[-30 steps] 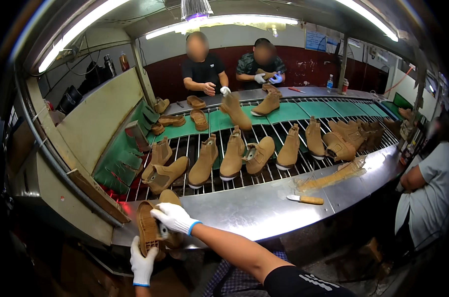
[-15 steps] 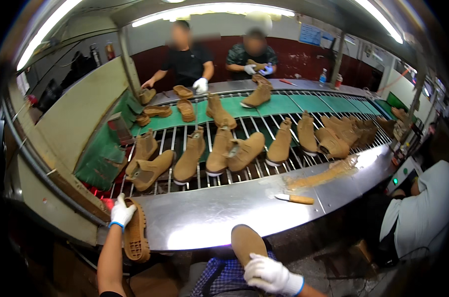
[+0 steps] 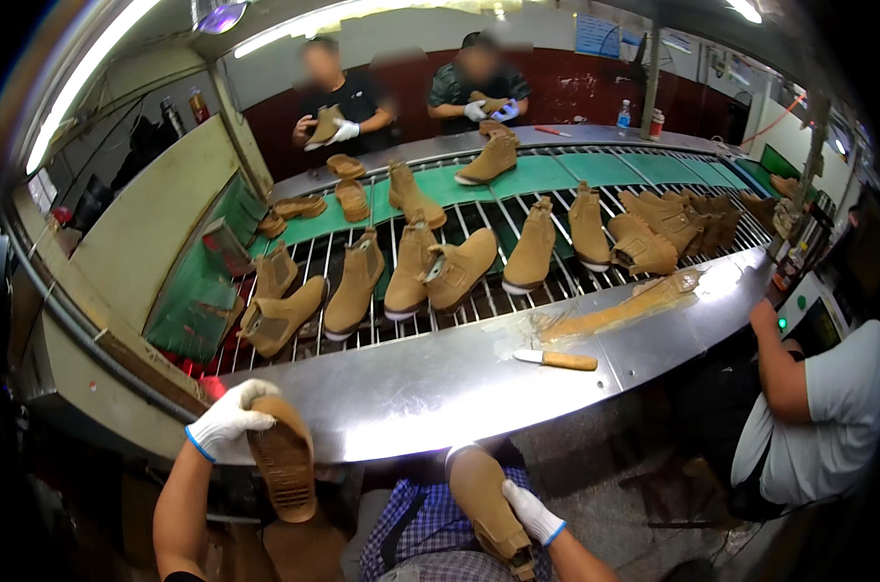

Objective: The person cleans boots on a production line. They pick up the boots, wipe the sides and soles with a cloth, use a tool to scrape along the edge of the sole, and place the boots back on the moving rack.

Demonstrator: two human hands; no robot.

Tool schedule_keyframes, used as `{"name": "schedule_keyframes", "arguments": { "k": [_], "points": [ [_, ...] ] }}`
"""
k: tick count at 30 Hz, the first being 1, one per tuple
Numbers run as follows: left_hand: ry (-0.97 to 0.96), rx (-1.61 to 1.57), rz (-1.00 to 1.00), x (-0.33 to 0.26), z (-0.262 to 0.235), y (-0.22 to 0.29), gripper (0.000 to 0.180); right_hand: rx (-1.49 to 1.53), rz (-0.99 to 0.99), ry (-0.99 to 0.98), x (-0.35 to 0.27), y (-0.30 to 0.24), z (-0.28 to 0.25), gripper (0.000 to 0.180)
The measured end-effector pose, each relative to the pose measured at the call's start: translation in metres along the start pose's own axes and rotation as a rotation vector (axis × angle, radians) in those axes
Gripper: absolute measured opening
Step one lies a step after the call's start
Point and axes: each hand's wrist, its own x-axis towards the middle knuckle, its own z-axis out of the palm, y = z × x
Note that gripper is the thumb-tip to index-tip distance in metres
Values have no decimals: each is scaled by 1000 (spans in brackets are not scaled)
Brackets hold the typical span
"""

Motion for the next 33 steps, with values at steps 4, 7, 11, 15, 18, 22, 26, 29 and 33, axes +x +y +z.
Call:
{"name": "schedule_keyframes", "arguments": {
  "k": [4,7,11,15,18,22,26,29,33],
  "points": [
    [-25,6,138,-12,54,53,67,408,43,-6,-16,-14,13,80],
    [-120,228,345,21,111,73,92,720,-40,-227,-46,-42,19,92],
    [-426,181,351,31,196,66,113,715,-173,-208,-78,-46,21,98],
    [-710,596,525,63,244,33,86,693,-159,11,-117,-9,28,99],
    [-768,274,464,89,271,11,73,365,-121,127,-140,28,34,108],
    [-801,-241,304,124,287,-17,58,189,-216,33,-138,38,46,115],
    [-923,-624,64,131,293,-41,47,39,-268,-24,-130,-1,59,113],
    [-916,-778,-238,102,311,-75,44,32,-234,-19,-126,2,65,95],
    [-801,-965,-319,96,308,-97,54,90,29,56,-125,45,52,73]
  ]
}}
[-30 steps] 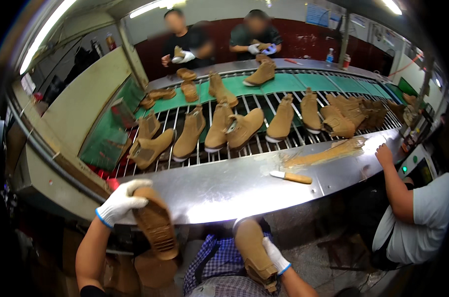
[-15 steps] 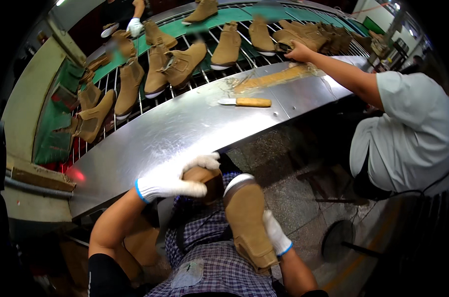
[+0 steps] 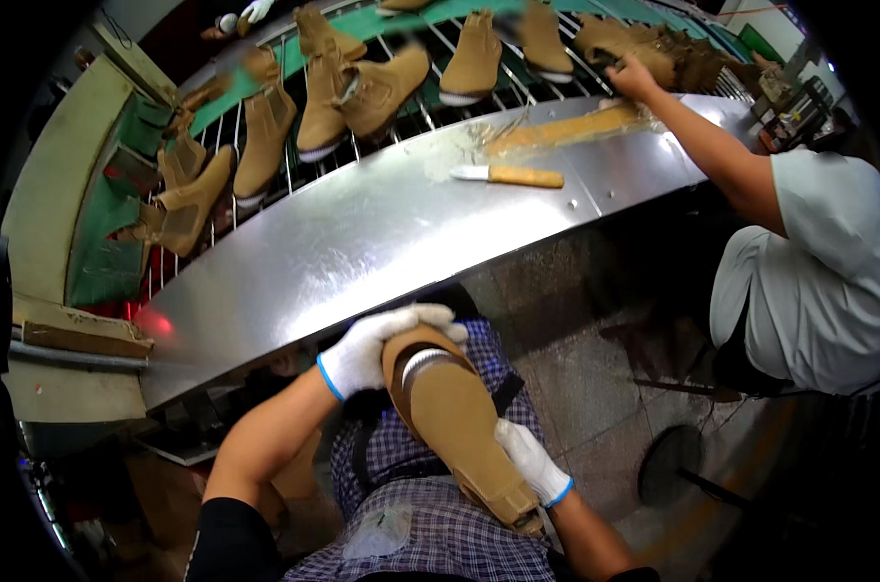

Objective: The person cleans boots on a production line. They pick up the boots, wipe the sides and soles with a cloth, use a tool to scrape along the edge of the sole, and place the boots back on the moving rack.

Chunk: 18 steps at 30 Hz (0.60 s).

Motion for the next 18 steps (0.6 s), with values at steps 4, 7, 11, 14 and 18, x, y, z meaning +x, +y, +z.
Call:
{"name": "schedule_keyframes", "arguments": {
  "k": [4,7,11,14,18],
  "points": [
    [-3,74,-19,9,15,26,74,-11,-130,-38,6,-23,-2,69],
    [-60,108,-19,10,31,48,80,-44,-188,-9,10,-45,11,84],
    [-85,139,-21,13,33,56,78,-92,-223,-7,9,-45,21,97],
    [-57,139,-44,14,38,55,78,-87,-197,13,7,-39,21,98],
    [-32,44,-64,15,31,48,72,-86,-145,6,5,-41,18,94]
  ]
}}
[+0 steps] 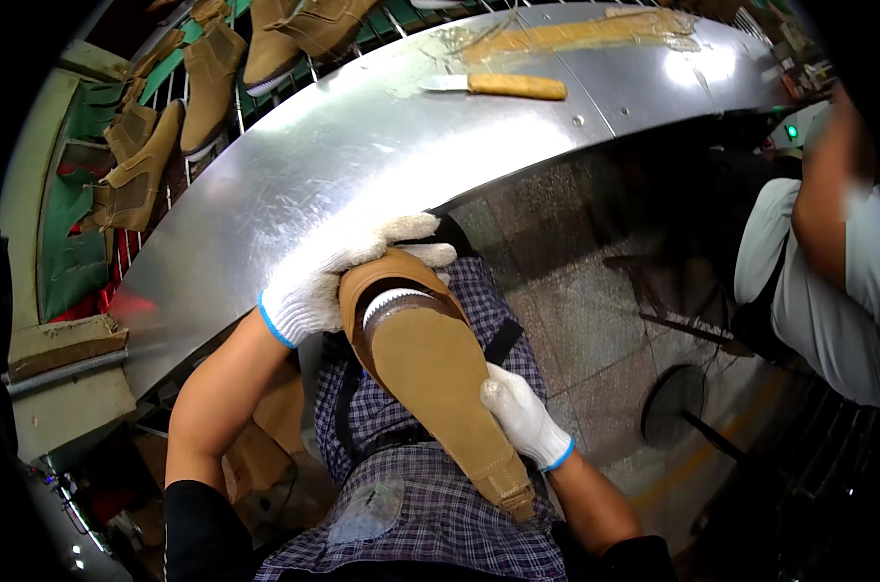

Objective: The person cleans boots on a production line. They pick up the boots, wipe the sides and soles with a cloth, use a tool to scrape along the edge of the sole, and place the boots back on the moving rack.

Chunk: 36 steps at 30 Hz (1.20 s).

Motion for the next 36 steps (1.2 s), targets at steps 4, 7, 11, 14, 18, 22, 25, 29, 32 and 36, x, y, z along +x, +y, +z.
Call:
{"name": "schedule_keyframes", "arguments": {
  "k": [4,7,11,14,18,22,25,29,32,36],
  "points": [
    [18,38,22,5,4,2,67,58,59,23,-1,4,-2,90],
    [11,50,-4,6,4,1,67,63,53,9,-1,2,-4,88],
    [-11,168,-19,7,3,0,81,75,41,11,-1,-2,-2,86],
    [0,211,-10,7,5,-1,79,72,35,26,0,-2,0,82],
    [24,233,10,6,10,-5,77,94,42,44,-1,2,1,75],
    [32,218,13,6,8,-12,76,148,63,73,-1,5,4,69],
    [21,216,18,4,11,-12,65,170,86,82,-1,4,6,66],
    [19,245,8,3,12,-13,64,175,87,90,-2,5,7,68],
    [24,265,23,4,13,-14,65,180,86,96,-3,6,7,70],
    [43,308,18,5,14,-14,68,188,97,99,-3,3,8,74]
  ]
}}
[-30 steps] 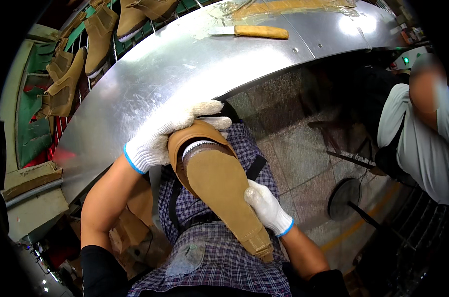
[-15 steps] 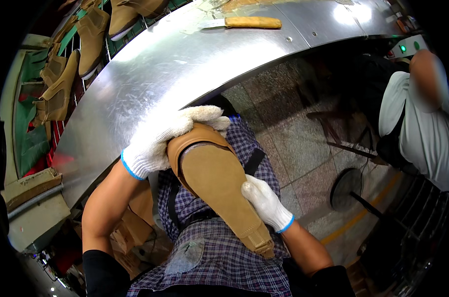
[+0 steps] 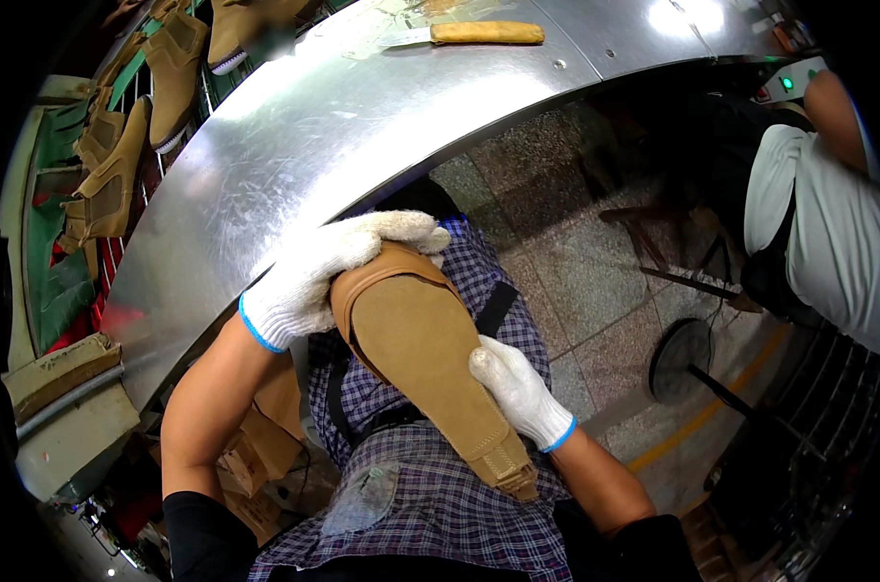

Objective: The person cleans boots on a production line. They pick up the boots, wipe the sides and soles with a cloth, use a tool to scrape along the edge of the sole, and place the boots back on the moving rack.

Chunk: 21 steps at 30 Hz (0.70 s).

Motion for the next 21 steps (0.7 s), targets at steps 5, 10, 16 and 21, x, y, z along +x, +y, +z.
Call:
{"name": "schedule_keyframes", "arguments": {
  "k": [5,10,16,21],
  "points": [
    [-7,-43,-27,3,1,-4,67,-6,-26,3,-3,5,-3,74],
    [89,-284,-70,11,12,-34,69,-46,18,80,-9,13,-4,63],
    [84,-531,83,-17,11,-64,81,-125,54,32,2,7,-2,47],
    [90,-369,298,-56,3,24,79,-173,-189,-175,51,-52,43,48]
  ]
}}
